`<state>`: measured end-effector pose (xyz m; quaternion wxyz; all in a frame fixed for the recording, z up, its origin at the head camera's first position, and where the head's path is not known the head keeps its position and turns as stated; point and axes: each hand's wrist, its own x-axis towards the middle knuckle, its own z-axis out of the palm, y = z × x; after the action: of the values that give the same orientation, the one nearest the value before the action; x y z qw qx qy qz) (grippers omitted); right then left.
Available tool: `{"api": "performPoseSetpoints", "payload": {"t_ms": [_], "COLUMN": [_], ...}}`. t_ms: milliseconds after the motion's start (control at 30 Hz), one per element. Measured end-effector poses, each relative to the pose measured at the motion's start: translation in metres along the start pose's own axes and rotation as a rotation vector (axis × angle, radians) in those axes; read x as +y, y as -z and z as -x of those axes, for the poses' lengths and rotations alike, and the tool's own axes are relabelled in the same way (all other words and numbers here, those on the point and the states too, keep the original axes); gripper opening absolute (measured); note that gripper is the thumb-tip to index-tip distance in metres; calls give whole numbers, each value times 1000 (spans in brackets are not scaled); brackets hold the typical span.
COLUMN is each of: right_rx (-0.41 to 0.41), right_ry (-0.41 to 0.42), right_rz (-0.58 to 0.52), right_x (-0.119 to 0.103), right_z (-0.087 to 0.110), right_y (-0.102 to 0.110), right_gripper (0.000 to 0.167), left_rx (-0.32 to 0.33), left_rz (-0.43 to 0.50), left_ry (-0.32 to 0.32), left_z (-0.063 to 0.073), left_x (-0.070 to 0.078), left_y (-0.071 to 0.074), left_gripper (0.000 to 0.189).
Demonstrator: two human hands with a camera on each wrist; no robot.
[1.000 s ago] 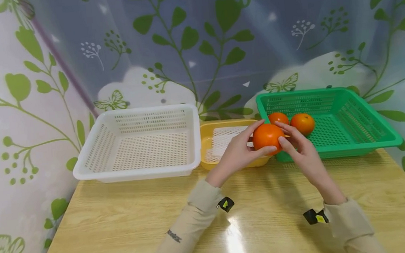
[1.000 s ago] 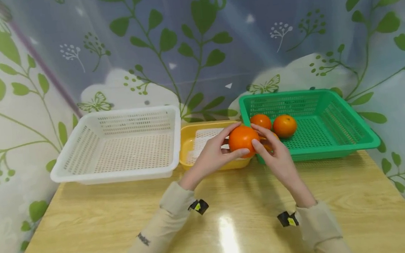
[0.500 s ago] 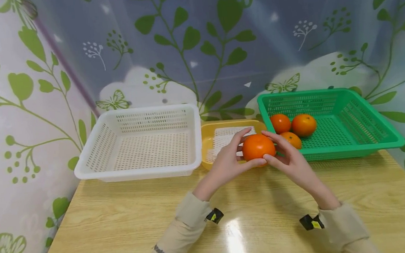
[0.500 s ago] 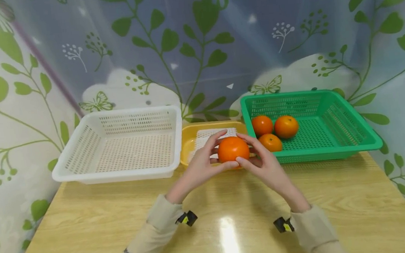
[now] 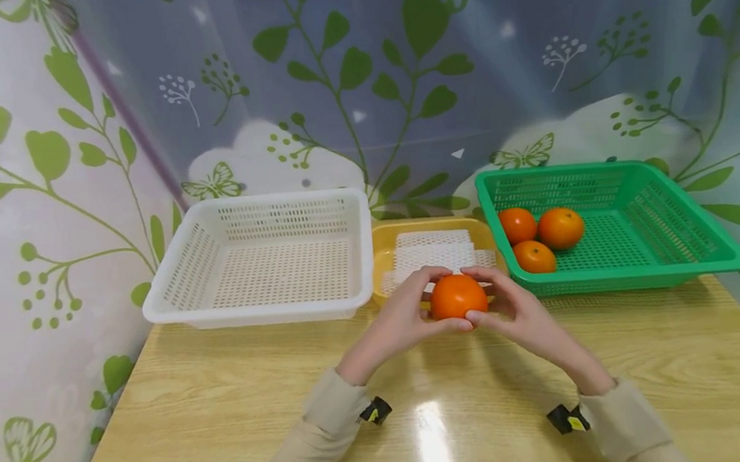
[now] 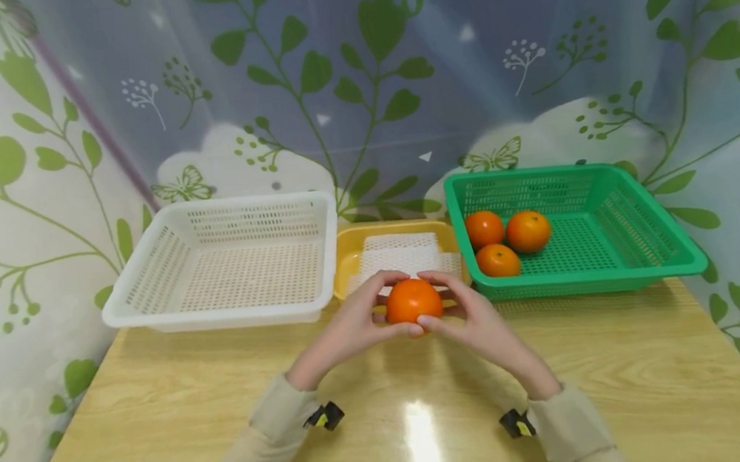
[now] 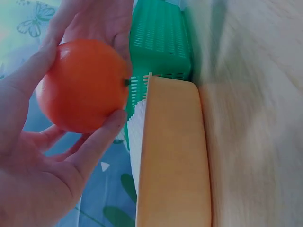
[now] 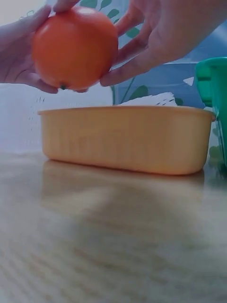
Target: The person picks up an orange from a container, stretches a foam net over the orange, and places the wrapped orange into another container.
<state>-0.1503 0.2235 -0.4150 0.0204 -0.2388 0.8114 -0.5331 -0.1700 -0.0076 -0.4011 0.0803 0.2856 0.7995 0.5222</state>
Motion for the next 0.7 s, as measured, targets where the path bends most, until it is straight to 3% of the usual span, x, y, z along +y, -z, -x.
{"api": "performPoseSetpoints", "payload": {"t_ms": [233,700], "right_rx": [-84,-133], "right_ry": [-26,-53], "right_rz": [-3,19], "right_x": [6,14], "right_z": [5,5], "right_y": [-12,-38], "right_gripper": [59,59], "left_rx": [-44,-31], "left_rz": [-123,-171], "left_ry": [38,66], "left_z": [17,39], "left_x": [-7,-29], "left_y": [0,-2], "left_gripper": [73,76]}}
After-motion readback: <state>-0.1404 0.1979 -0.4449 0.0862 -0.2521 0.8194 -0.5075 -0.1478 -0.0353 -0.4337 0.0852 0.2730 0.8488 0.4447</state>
